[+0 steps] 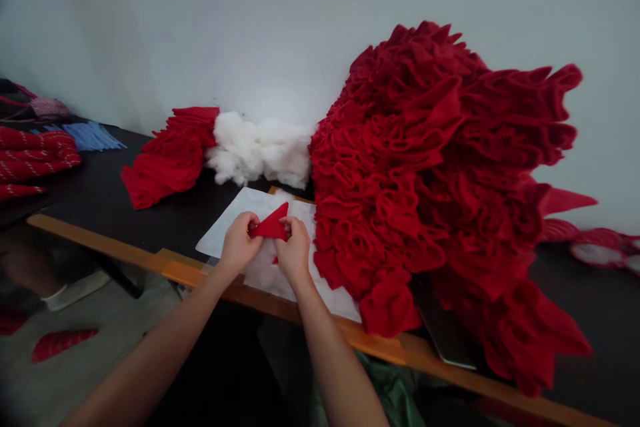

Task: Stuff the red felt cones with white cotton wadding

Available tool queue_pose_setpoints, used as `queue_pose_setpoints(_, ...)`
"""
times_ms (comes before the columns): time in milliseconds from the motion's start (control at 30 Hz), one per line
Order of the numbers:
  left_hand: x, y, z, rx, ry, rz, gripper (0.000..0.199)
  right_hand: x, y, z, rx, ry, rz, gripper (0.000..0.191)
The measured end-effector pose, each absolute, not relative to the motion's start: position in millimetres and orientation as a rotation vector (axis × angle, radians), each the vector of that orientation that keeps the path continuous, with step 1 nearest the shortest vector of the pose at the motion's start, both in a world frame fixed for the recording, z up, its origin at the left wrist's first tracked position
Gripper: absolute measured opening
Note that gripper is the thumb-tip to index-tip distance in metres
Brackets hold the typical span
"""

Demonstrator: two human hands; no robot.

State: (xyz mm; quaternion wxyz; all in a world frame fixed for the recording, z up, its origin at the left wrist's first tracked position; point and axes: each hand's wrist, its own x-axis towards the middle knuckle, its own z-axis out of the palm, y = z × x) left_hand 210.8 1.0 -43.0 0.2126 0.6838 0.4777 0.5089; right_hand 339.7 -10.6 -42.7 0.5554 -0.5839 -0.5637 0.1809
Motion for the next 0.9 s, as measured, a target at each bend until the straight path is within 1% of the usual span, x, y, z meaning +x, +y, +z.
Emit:
queue_pose_setpoints(100,206,-1,-40,1.888,1.105,1.375,0.024,343,-12,-42,-1.305,-1.330,0.473,0.030)
queue_pose_setpoints(167,203,-2,-39,1.909,1.080,1.366,0.025,344,-15,-42,-1.256,-1.352,0.532,0.032)
queue_pose_setpoints(267,204,-2,-38,1.953,1.139,1.395,0.025,344,-19,-43,-1.204,-1.423,0.623,0.044)
queue_pose_setpoints(333,207,-3,-39,1.958,1.165,1.424,0.027,345,-20,-44,-1.266,-1.434,0.595,0.049)
queue_pose_setpoints(367,208,-4,-39,1.956,1.172,1.441,0.027,346,-20,-44,-1.315,-1.409,0.565,0.046)
queue_pose_setpoints(467,206,-8,-40,1.882,1.139,1.487,0.024,349,-18,-42,-1.375,-1.296,0.557,0.027)
queue_pose_setpoints(533,200,-9,-39,1.715,1.015,1.480,0.023,352,-19,-37,-1.338,-1.260,0.601,0.023)
queue_pose_setpoints(633,190,-11,-35,1.272,0.834,1.450,0.043,350,-22,-28,-1.227,-1.235,0.696,0.026)
queue_pose_setpoints(667,189,-11,-33,1.095,0.796,1.418,0.045,348,-23,-25,-1.181,-1.226,0.740,0.027)
queue_pose_setpoints(800,196,-14,-21,0.525,0.618,1.097,0.033,337,-24,-17,-1.060,-1.272,0.895,0.027)
queue_pose_setpoints(900,203,-12,-16,0.377,0.573,1.040,0.028,336,-27,-22,-1.074,-1.228,0.884,0.033)
